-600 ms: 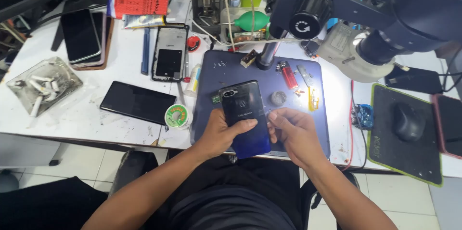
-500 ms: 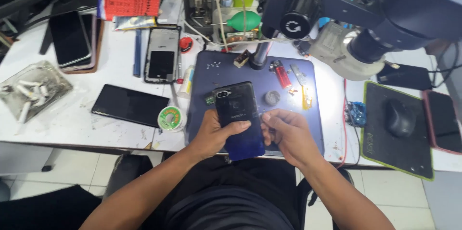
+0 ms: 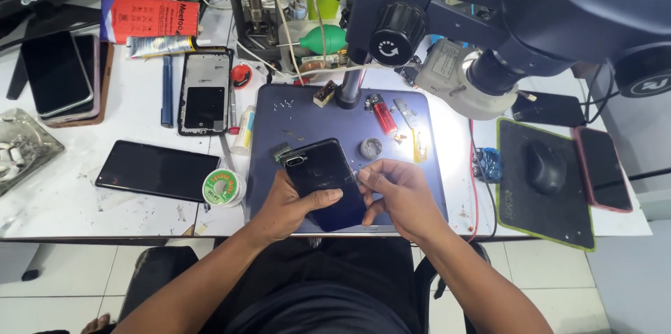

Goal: Disassembling a mobile phone to access and manipulate internal components using specialized tools.

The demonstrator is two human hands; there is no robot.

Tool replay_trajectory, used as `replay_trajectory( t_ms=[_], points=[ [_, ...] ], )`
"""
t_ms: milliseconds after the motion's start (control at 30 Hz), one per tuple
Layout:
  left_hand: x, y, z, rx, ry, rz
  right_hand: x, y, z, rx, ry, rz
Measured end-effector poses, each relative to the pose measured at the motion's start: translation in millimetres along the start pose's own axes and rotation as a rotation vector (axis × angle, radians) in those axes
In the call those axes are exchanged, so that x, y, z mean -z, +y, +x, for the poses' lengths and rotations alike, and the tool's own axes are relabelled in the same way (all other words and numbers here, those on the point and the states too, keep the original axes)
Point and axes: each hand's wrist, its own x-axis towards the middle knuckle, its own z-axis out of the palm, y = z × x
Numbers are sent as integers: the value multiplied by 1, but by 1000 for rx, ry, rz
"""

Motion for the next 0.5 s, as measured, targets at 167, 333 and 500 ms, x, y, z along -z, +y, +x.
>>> replay_trajectory(
  t_ms=[167, 333, 500],
  points=[
    [7, -11, -13, 40, 55, -72, 34, -15, 18, 168, 151, -52],
    [3, -16, -10, 93, 194, -146, 107, -10, 69, 751, 550, -1053],
    [29, -27, 2, 167, 239, 110, 141, 10, 115, 927, 668, -1315]
  ],
)
